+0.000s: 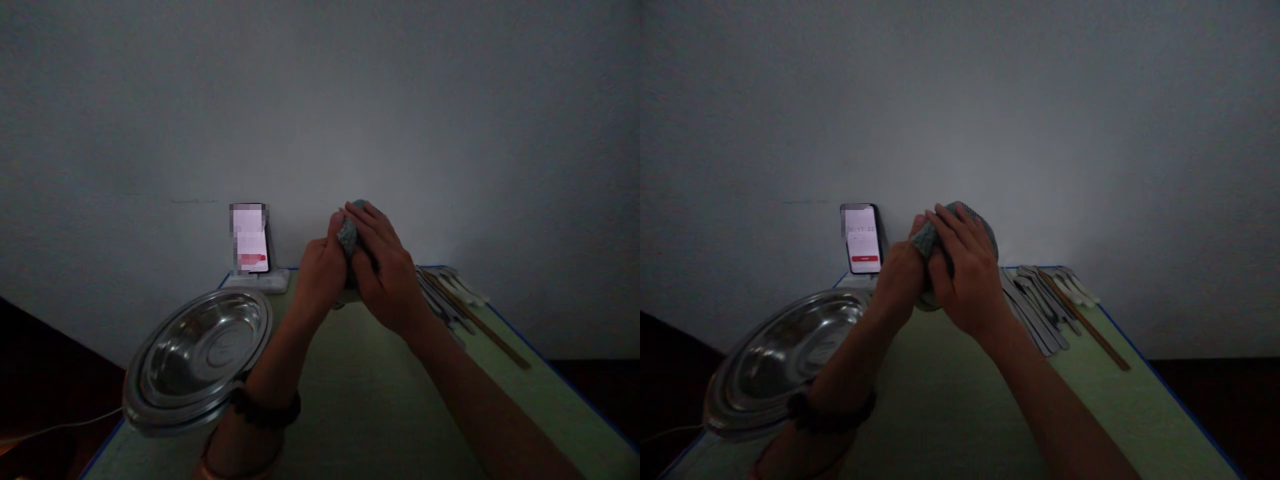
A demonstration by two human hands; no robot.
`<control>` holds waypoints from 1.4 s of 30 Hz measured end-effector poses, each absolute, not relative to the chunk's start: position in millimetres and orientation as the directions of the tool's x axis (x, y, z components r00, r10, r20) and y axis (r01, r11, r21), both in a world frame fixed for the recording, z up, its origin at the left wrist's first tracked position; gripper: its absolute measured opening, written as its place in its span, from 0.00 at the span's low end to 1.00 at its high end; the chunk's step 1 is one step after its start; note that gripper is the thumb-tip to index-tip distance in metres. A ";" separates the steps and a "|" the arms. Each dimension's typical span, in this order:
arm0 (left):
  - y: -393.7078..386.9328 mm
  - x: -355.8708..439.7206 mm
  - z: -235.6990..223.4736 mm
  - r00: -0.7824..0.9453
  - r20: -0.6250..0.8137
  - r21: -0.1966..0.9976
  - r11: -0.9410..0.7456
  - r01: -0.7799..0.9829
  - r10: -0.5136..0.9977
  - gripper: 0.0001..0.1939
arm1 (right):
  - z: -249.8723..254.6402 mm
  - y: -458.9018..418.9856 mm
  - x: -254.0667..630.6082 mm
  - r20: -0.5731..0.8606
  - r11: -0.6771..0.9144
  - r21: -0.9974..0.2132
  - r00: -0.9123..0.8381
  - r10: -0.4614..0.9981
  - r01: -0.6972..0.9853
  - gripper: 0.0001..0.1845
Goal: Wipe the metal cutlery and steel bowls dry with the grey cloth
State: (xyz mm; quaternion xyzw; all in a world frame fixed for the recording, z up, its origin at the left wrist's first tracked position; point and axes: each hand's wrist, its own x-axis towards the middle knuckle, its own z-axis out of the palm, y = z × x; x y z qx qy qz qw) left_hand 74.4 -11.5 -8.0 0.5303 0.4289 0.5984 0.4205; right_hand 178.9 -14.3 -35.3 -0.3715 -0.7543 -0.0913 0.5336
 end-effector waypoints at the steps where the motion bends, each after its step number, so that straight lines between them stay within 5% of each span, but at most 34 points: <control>1: -10.8 72.1 -7.1 -0.035 0.293 0.955 -0.291 0.061 0.955 0.20 | -34.1 -12.8 181.8 0.859 0.727 -0.291 -0.165 0.485 0.622 0.23; 3: -9.0 67.3 -6.9 0.077 0.293 0.922 -0.303 0.241 0.953 0.27 | -30.7 -10.3 188.9 0.829 0.750 -0.357 -0.182 0.529 0.557 0.21; 7: -4.9 61.1 -10.4 0.211 0.274 0.893 -0.330 0.307 0.938 0.30 | -18.9 -12.2 208.6 0.821 0.711 -0.478 -0.026 0.570 0.515 0.17; 11: -3.2 60.7 -12.7 0.238 0.300 0.844 -0.374 0.385 0.924 0.30 | -2.8 -26.0 220.5 0.869 0.717 -0.494 0.254 0.425 0.491 0.15; 13: -5.0 60.9 -11.4 0.225 0.336 0.834 -0.400 0.379 0.915 0.30 | 0.5 -31.4 217.1 0.876 0.728 -0.483 0.257 0.409 0.487 0.15; 19: -11.0 53.3 -6.4 0.118 0.387 0.916 -0.396 0.065 0.914 0.24 | -14.1 -20.0 193.8 0.759 0.710 -0.606 -0.009 0.652 0.359 0.15; 24: -10.0 47.9 -1.9 0.030 0.329 0.924 -0.315 -0.215 0.944 0.22 | -18.6 -8.4 199.7 0.677 0.660 -0.733 0.096 0.729 0.163 0.16; 29: -6.6 49.9 6.2 -0.073 0.255 0.794 -0.252 -0.553 0.964 0.16 | -25.4 0.6 201.7 0.607 0.610 -0.792 0.150 0.780 0.030 0.17; 35: 2.4 57.7 3.2 -0.134 0.099 0.621 -0.167 -0.766 0.986 0.15 | -41.5 4.2 181.0 0.662 0.600 -0.750 0.301 0.687 0.279 0.21; 42: -3.5 73.2 1.0 -0.257 0.058 0.508 -0.250 -0.824 0.965 0.19 | -58.9 -0.5 160.1 0.838 0.643 -0.524 0.203 0.507 0.559 0.26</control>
